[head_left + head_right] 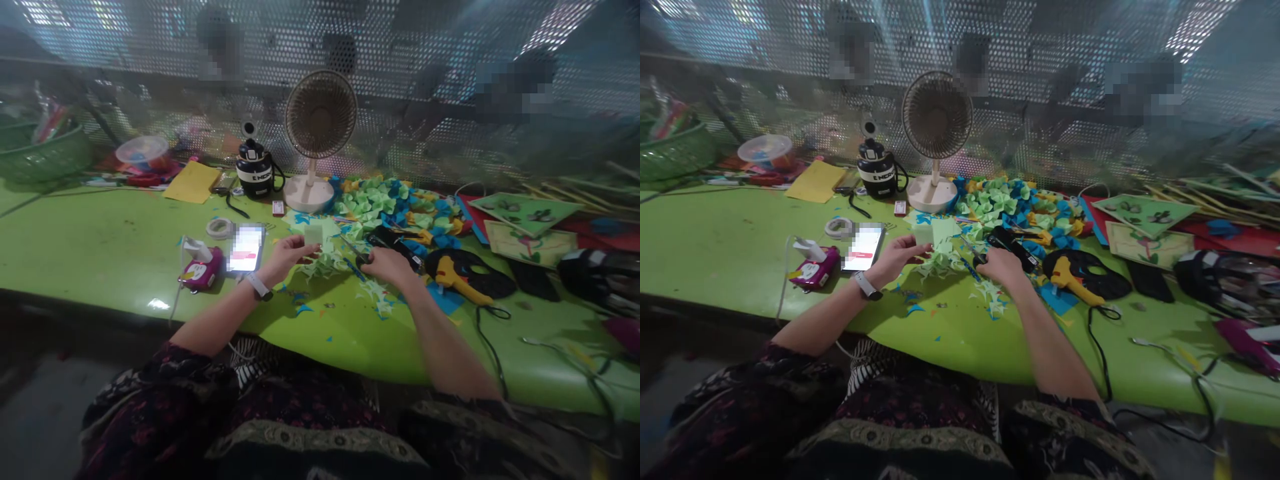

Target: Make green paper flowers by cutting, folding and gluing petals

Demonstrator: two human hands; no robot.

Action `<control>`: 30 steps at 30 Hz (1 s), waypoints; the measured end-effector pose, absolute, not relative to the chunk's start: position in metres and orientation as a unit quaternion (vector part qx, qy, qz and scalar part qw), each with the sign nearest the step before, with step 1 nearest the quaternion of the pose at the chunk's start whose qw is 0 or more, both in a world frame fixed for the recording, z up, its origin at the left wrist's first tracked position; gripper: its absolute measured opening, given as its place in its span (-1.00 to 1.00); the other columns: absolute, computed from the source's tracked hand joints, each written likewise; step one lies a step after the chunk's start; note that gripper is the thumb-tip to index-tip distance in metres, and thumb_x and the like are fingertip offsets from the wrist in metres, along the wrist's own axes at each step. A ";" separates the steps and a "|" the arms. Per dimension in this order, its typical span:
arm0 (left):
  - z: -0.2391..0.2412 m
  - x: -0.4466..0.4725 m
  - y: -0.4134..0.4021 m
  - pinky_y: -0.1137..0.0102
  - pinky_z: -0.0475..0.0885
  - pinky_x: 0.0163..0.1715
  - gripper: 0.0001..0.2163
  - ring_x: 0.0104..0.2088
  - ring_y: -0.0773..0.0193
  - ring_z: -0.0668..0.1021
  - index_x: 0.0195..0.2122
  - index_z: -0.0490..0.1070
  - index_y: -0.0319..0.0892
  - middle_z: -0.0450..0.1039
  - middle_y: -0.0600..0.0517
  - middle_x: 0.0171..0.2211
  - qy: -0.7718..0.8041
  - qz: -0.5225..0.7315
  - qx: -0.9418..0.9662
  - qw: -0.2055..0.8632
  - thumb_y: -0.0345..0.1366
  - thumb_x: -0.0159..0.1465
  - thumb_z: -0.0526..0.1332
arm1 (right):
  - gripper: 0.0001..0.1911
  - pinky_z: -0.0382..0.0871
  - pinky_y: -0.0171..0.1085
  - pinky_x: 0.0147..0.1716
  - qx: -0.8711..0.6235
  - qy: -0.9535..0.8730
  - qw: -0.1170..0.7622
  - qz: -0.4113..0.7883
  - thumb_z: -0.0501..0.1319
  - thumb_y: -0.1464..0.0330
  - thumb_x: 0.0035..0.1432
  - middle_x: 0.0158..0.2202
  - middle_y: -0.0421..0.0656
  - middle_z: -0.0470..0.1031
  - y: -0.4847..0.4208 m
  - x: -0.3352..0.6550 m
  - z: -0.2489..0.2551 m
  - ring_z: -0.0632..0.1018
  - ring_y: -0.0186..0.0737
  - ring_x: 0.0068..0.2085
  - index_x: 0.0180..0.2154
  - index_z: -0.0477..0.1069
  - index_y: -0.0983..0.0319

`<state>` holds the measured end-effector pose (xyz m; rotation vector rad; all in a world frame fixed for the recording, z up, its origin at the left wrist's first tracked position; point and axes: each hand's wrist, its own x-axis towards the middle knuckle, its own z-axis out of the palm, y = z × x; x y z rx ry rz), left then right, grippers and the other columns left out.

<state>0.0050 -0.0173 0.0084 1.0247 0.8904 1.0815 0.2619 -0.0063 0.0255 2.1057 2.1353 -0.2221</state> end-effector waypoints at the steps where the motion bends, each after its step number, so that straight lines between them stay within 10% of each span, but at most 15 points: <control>1: 0.009 0.005 -0.018 0.47 0.42 -0.45 -0.65 -0.44 0.37 0.59 -0.47 0.36 -0.23 0.59 -0.01 -0.38 0.397 0.475 0.455 0.640 -0.18 -0.02 0.51 | -0.77 0.17 -0.27 -0.47 0.700 0.708 0.063 -0.077 0.21 0.21 0.00 -0.31 0.00 0.59 -0.007 0.263 0.025 0.58 -0.01 -0.27 -0.39 0.49 0.23; 14: 0.014 0.008 -0.023 0.38 0.46 -0.30 -0.66 -0.34 0.30 0.63 -0.37 0.42 -0.25 0.62 -0.09 -0.27 0.356 0.496 0.419 0.672 -0.16 0.02 0.49 | -0.63 0.43 -0.30 -0.48 0.582 0.548 -0.317 -0.510 0.44 0.24 -0.18 -0.50 -0.23 0.52 -0.031 0.252 0.038 0.52 -0.31 -0.55 -0.38 0.33 0.21; 30: 0.020 0.010 -0.026 0.43 0.45 -0.37 -0.63 -0.35 0.30 0.64 -0.46 0.30 -0.23 0.62 -0.07 -0.31 0.345 0.532 0.374 0.677 -0.18 0.02 0.50 | -0.39 0.46 -0.31 -0.51 0.513 0.554 -0.309 -0.579 0.47 -0.09 -0.31 -0.50 -0.27 0.46 -0.055 0.208 0.033 0.46 -0.40 -0.57 -0.42 0.31 0.20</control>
